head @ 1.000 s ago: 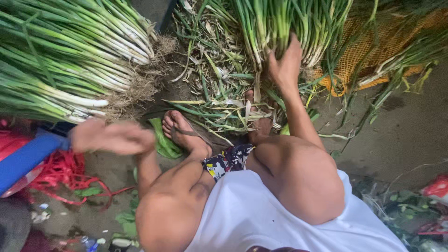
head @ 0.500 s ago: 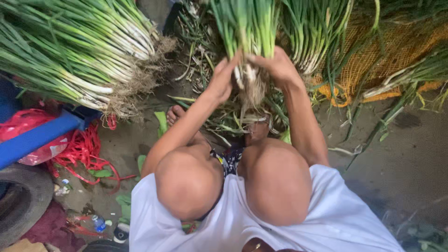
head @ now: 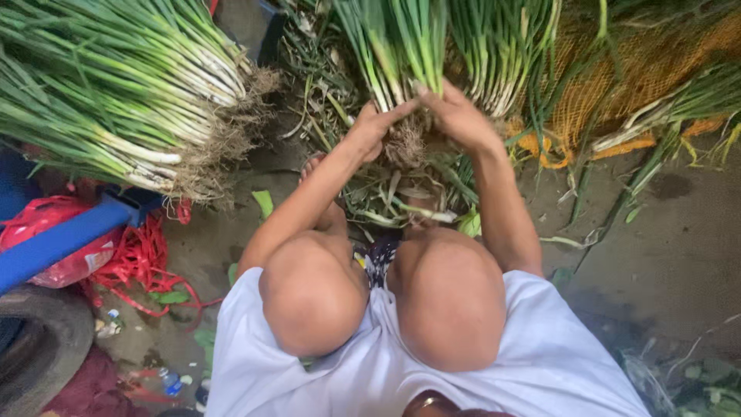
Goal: The person sits on the ground trimming and cleaning bunches of scallions, stripping off roots and damaged outer leaves by hand and discarding the waste beside them. They gather the cleaned scallions into bunches and stack them with other finished piles.
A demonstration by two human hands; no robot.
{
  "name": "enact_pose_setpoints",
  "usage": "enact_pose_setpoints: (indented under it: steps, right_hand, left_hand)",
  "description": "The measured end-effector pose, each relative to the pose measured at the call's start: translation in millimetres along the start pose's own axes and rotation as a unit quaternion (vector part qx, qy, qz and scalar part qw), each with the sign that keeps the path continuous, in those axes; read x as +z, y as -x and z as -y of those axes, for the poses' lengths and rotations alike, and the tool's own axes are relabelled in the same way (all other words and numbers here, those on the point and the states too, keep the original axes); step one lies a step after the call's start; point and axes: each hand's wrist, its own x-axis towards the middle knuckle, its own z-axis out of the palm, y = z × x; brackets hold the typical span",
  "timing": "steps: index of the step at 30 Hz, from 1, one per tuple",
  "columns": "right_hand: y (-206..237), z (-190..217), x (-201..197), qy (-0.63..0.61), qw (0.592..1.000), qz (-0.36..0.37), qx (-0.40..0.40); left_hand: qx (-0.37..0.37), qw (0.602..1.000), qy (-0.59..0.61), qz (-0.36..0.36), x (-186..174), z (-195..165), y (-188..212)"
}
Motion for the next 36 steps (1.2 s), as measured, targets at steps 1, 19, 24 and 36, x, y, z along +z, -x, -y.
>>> enact_pose_setpoints:
  steps: [1,19,24,36]
  right_hand:
    - [2,0,-1,-0.046,0.998,0.017,0.044]
    - [-53,73,74,0.270,0.924,-0.215,-0.164]
    - [-56,95,113,0.216,0.974,0.009,-0.072]
    - [-50,67,101,0.228,0.958,0.085,-0.151]
  left_hand:
    - [0.030,0.999,-0.007,0.040,-6,0,1]
    - [-0.034,0.975,0.195,0.105,-127,-16,22]
    - [-0.015,0.988,0.141,0.062,-138,-28,24]
    - [0.036,0.980,0.166,0.099,-146,-24,16]
